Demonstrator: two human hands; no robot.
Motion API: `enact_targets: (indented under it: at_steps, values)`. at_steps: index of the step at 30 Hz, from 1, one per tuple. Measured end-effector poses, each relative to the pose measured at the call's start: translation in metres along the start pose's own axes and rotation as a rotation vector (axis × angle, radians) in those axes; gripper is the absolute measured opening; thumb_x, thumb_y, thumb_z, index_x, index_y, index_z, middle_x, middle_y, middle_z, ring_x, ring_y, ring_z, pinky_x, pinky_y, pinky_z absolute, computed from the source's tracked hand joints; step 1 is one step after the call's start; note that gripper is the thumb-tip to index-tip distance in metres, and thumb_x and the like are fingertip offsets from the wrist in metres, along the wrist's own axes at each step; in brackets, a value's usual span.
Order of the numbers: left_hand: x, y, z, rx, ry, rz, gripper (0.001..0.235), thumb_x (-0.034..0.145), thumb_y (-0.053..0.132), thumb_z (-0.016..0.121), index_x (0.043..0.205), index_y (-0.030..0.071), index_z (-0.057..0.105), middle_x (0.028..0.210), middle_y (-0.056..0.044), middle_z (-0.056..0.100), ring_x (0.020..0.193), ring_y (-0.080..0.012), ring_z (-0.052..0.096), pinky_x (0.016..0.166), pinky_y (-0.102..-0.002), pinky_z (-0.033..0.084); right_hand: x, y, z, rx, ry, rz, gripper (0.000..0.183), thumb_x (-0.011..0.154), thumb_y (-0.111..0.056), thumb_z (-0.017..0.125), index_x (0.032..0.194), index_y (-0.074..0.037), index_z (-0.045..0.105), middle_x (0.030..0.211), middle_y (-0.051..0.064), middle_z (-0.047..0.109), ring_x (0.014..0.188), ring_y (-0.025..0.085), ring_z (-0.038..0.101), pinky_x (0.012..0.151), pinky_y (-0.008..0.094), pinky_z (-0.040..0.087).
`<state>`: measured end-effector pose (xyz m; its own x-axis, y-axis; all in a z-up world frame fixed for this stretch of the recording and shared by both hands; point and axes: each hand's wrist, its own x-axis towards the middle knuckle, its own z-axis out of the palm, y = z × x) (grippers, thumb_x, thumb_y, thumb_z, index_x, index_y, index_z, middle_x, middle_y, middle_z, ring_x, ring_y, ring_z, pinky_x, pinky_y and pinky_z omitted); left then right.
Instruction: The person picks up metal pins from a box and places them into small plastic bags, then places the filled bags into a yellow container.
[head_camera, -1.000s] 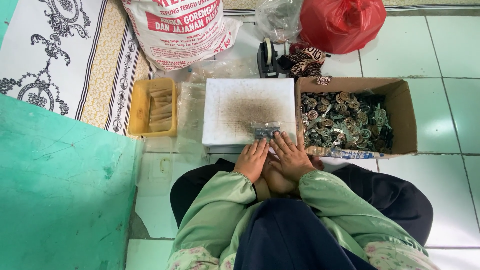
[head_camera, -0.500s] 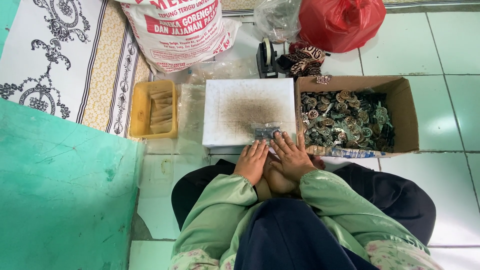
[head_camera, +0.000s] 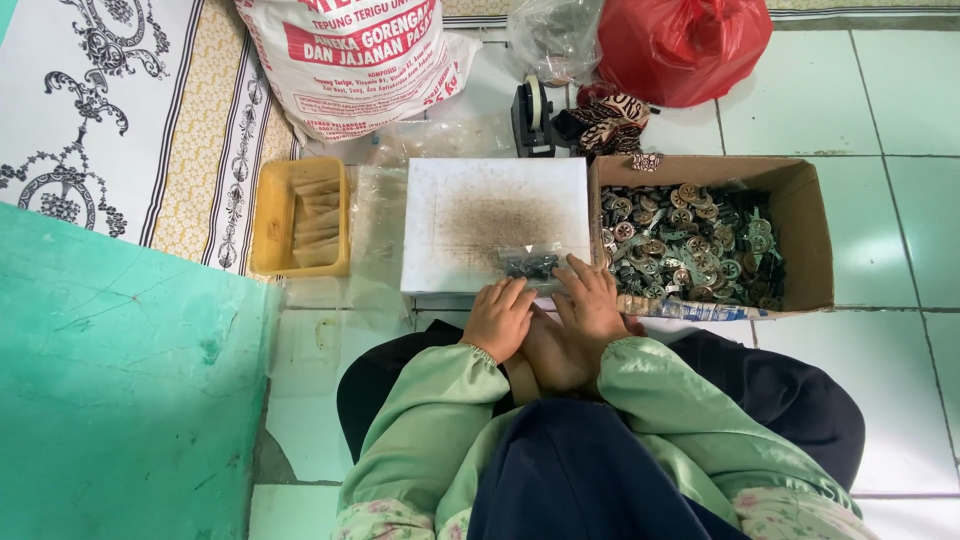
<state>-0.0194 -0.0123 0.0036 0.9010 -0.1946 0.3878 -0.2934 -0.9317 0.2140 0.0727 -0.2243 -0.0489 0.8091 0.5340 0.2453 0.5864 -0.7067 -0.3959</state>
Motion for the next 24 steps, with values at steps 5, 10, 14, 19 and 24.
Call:
enact_targets:
  at_steps: [5,10,14,19,24]
  values:
    - [0.011,-0.002,-0.003,0.031,-0.037,-0.006,0.057,0.098,0.031,0.058,0.15,0.012,0.046,0.156,-0.016,0.041,0.146,-0.0373,0.038,0.114,-0.051,0.036,0.017,-0.017,-0.014,-0.102,0.057,-0.096,0.051,0.097,-0.042,0.059,0.147,-0.031,0.055,0.161,-0.001,0.045,0.147,0.025,0.042,0.122,0.057,0.021]
    - [0.017,-0.007,0.009,0.073,-0.114,-0.049,0.062,0.1,0.025,0.052,0.157,0.007,0.036,0.165,-0.019,0.031,0.153,-0.0385,0.027,0.124,-0.053,0.025,0.029,-0.019,-0.002,-0.231,-0.069,-0.168,0.065,0.097,-0.048,0.056,0.156,-0.024,0.045,0.167,0.004,0.037,0.155,0.025,0.03,0.126,0.06,0.011]
    - [0.014,-0.01,0.016,0.127,-0.133,-0.057,0.068,0.096,0.031,0.055,0.157,0.006,0.038,0.164,-0.018,0.032,0.153,-0.0375,0.028,0.125,-0.054,0.023,0.03,-0.02,-0.001,-0.312,-0.111,-0.209,0.075,0.094,-0.057,0.056,0.159,-0.021,0.041,0.167,0.008,0.036,0.156,0.026,0.028,0.127,0.061,0.005]
    - [0.011,-0.013,0.028,0.118,-0.219,-0.082,0.071,0.097,0.036,0.052,0.16,0.01,0.032,0.168,-0.015,0.026,0.155,-0.0362,0.023,0.127,-0.056,0.016,0.028,-0.018,0.0,-0.367,-0.196,-0.19,0.078,0.095,-0.059,0.054,0.161,-0.021,0.036,0.168,0.006,0.033,0.158,0.025,0.024,0.127,0.06,0.002]
    - [0.011,-0.013,0.031,0.125,-0.243,-0.088,0.075,0.094,0.038,0.055,0.16,0.01,0.032,0.169,-0.015,0.023,0.155,-0.0361,0.022,0.127,-0.058,0.016,0.028,-0.021,-0.003,-0.358,-0.24,-0.172,0.082,0.095,-0.062,0.051,0.162,-0.02,0.031,0.169,0.007,0.03,0.158,0.026,0.022,0.127,0.06,0.001]
